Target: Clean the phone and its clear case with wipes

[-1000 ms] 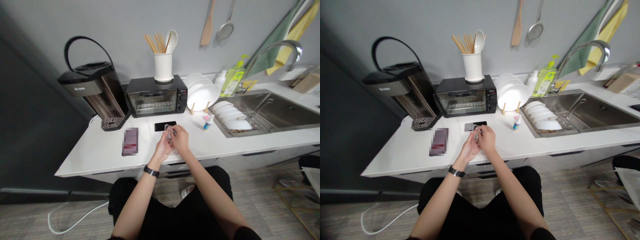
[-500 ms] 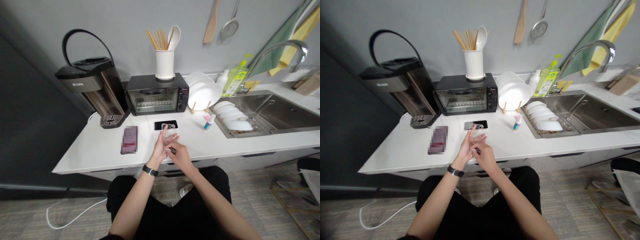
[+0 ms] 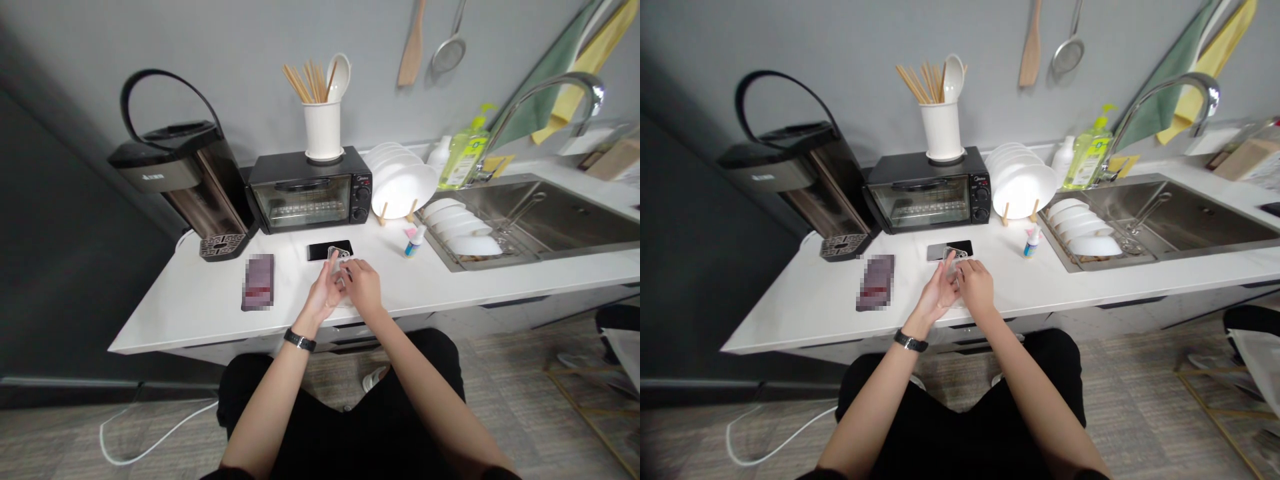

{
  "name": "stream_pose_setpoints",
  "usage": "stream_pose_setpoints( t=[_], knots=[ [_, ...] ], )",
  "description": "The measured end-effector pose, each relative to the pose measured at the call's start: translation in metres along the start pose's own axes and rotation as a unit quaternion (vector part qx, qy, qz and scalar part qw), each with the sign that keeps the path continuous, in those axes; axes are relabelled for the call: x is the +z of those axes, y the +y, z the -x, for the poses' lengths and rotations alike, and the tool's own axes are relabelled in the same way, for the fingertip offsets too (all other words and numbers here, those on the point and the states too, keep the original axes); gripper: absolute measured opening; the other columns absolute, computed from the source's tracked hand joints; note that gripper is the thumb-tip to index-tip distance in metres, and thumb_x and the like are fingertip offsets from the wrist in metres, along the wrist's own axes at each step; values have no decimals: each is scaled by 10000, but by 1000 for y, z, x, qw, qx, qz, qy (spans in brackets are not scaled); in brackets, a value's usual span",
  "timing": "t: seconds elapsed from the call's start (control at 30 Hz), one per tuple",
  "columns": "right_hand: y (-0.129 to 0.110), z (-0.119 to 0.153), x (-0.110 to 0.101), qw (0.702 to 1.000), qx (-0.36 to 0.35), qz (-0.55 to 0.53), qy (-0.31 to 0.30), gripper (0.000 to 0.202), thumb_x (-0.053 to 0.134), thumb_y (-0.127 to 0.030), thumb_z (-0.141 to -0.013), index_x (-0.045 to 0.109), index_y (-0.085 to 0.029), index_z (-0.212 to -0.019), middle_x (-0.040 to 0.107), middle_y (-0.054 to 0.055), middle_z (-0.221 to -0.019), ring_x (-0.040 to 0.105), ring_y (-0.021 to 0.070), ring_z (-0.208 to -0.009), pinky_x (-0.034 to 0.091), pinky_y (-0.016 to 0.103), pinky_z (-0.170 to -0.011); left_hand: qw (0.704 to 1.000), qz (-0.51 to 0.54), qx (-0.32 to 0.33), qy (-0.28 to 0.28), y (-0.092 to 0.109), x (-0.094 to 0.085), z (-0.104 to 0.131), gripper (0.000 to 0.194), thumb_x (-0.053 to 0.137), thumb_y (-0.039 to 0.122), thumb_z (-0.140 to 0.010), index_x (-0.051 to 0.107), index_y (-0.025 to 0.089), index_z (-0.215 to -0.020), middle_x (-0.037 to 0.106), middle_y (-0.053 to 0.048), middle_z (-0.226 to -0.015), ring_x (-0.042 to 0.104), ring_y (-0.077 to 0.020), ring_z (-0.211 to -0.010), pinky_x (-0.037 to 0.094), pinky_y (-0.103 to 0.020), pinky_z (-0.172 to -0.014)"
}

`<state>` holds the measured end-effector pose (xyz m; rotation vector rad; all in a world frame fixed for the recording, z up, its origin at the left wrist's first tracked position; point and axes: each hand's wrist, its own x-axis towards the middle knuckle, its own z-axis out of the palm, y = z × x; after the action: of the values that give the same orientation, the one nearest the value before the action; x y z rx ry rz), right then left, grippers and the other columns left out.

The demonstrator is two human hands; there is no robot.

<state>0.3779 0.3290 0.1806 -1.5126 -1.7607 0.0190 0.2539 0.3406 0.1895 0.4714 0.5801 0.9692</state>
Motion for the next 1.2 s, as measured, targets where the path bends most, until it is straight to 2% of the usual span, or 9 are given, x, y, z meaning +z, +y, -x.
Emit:
stream_pose_setpoints(
  t=[0.2, 0.33, 0.47, 0.63, 0.77, 0.87, 0.97, 1.07, 1.2],
  knots=[
    [0, -28, 10, 992, 36, -101, 69, 173, 565, -196, -1010, 737, -217, -1007, 768, 70, -962, 693, 239, -915, 516, 336, -823, 999, -21, -18, 17, 0, 0, -5, 570, 534, 544, -1058, 475, 337, -1586, 738, -53, -1002, 711, -162, -761, 585, -286, -735],
    [-8, -30, 11, 985, 20, -160, 60, 178, 568, -233, -1014, 746, -234, -1001, 791, 62, -1003, 719, 234, -961, 539, 344, -886, 999, 0, -29, 23, 0, -1, -6, 489, 484, 504, -1088, 540, 289, -1524, 744, -43, -924, 713, -151, -744, 587, -261, -733],
    [-14, -1, 7, 982, -13, -190, 15, 160, 596, -209, -1002, 751, -240, -975, 805, 56, -1008, 736, 233, -965, 554, 354, -895, 999, 25, 5, 20, 0, -2, -3, 480, 373, 424, -1131, 510, 295, -1572, 765, -52, -1079, 752, -136, -900, 582, -229, -819],
    [-18, 51, -10, 981, -71, -172, -55, 134, 615, -205, -1023, 737, -248, -985, 790, 54, -986, 732, 237, -951, 556, 348, -851, 999, -36, -7, 4, 1, -1, 3, 667, 523, 567, -1051, 359, 374, -1668, 751, -96, -1135, 777, -234, -1019, 590, -329, -899],
    [-14, 62, -24, 989, -77, -94, -79, 128, 626, -158, -1012, 725, -237, -996, 782, 65, -1011, 719, 249, -959, 543, 347, -825, 999, -40, 6, 10, 1, 3, 5, 665, 502, 565, -1058, 333, 387, -1676, 725, -109, -1162, 767, -241, -1067, 589, -296, -838],
    [-10, 53, -27, 996, -56, -14, -67, 140, 622, -136, -1004, 722, -228, -975, 776, 67, -956, 689, 254, -910, 510, 345, -777, 999, -34, 12, 3, 0, 5, 5, 671, 490, 565, -1061, 307, 392, -1682, 716, -110, -1136, 757, -244, -1073, 558, -258, -730],
    [-5, 35, -20, 998, -39, 20, -42, 162, 603, -133, -1008, 721, -231, -953, 771, 71, -945, 667, 253, -913, 482, 338, -761, 1000, -31, 5, -4, -1, 3, 3, 647, 523, 532, -1059, 360, 374, -1665, 720, -81, -1072, 736, -185, -902, 543, -250, -736],
    [3, 12, -9, 1000, -12, 16, -11, 167, 590, -139, -1007, 727, -224, -965, 767, 77, -939, 659, 255, -920, 472, 337, -769, 999, -35, -13, -13, 0, 0, 1, 595, 526, 507, -1064, 425, 369, -1635, 711, -50, -1024, 674, -147, -761, 563, -281, -777],
    [10, -13, 2, 998, 30, -29, 45, 185, 562, -180, -1024, 741, -225, -1009, 769, 77, -946, 667, 253, -908, 485, 344, -787, 998, -52, -35, -23, 2, -4, -1, 588, 503, 534, -1064, 427, 382, -1626, 710, -58, -1019, 707, -197, -832, 583, -350, -812]
  ],
)
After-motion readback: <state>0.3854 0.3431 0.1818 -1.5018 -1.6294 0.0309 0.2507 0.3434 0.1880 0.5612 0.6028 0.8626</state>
